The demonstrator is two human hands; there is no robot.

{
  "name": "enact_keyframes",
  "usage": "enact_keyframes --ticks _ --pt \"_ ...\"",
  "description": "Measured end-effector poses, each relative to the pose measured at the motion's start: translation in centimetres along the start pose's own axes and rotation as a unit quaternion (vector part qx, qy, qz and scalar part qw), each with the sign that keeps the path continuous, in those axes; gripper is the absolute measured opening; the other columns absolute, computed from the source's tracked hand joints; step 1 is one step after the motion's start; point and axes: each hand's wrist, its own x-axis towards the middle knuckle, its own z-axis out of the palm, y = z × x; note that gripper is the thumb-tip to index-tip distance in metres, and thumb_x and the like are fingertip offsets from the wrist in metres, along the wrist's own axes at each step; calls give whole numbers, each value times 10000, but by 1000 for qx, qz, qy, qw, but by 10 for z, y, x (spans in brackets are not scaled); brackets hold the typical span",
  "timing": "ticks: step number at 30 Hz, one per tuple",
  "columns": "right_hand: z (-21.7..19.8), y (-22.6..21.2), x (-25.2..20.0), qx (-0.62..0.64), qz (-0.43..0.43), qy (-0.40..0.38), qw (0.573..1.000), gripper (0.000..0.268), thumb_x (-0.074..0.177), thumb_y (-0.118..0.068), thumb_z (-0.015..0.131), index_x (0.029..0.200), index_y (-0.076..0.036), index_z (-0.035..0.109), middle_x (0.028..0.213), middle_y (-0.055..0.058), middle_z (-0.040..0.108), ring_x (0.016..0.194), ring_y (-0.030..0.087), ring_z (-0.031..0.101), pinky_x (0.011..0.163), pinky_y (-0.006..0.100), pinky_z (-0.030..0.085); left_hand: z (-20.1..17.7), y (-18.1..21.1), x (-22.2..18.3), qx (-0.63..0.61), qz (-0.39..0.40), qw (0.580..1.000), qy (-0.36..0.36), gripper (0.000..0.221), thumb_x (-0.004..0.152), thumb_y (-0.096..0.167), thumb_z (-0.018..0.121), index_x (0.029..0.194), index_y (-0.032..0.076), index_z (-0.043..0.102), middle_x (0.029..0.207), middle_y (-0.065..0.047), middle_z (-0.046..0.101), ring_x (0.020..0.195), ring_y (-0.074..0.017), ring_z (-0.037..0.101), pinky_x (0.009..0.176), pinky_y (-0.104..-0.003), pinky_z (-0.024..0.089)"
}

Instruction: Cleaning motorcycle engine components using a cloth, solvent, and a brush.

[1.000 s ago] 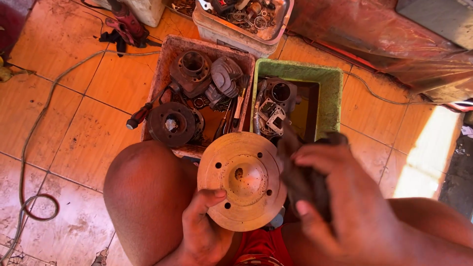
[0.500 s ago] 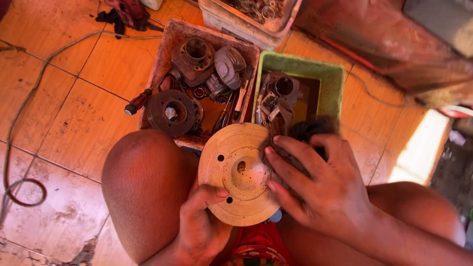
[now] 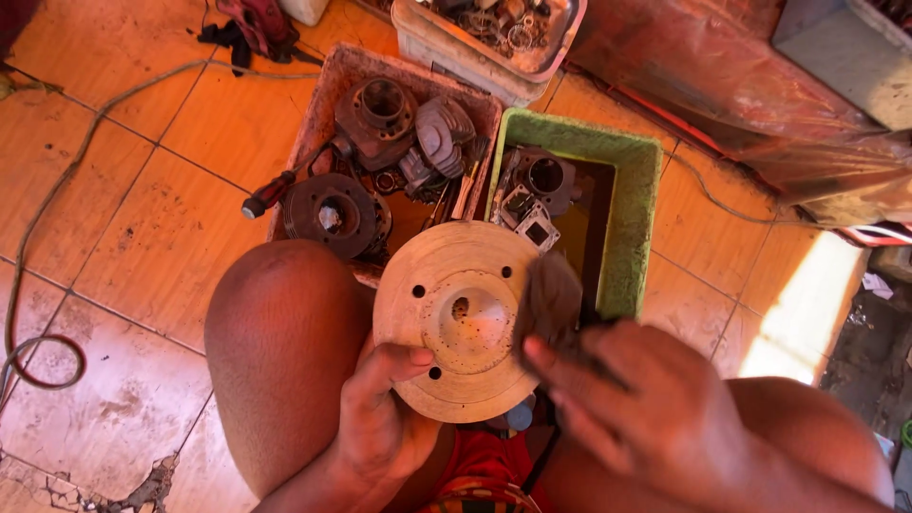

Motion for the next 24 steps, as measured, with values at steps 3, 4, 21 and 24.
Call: enact_keyframes --ticks 3,4,21,24 --pt "1 -5 -6 -23 -8 29 999 384 955 -289 671 1327 -193 670 1002 98 596 780 266 613 696 398 558 4 -6 -1 5 32 999 -35 722 592 38 675 1305 -32 585 1112 -236 714 1002 -368 672 875 -455 546" --pt "1 -4 -2 -20 -2 30 999 384 955 -289 671 1327 -193 670 1002 98 596 780 266 613 696 398 558 3 -7 -2 10 29 999 -33 722 592 38 675 1305 -32 585 1112 -236 714 1002 -368 672 875 -455 546" --pt "7 7 10 -30 -39 29 998 159 941 -286 677 1002 -140 700 962 114 615 739 311 587 621 418 491 11 -10 -5 43 83 993 -76 882 574 80 695 1430 -5 500 1160 -226 682 1023 -320 651 857 -405 536" --pt "9 21 21 -67 -6 40 997 141 947 -262 676 1025 -145 670 983 105 611 765 312 594 664 440 480 20 -11 -7 60 85 987 -123 936 586 116 738 1468 -12 451 1298 -221 628 1138 -296 613 957 -396 503"
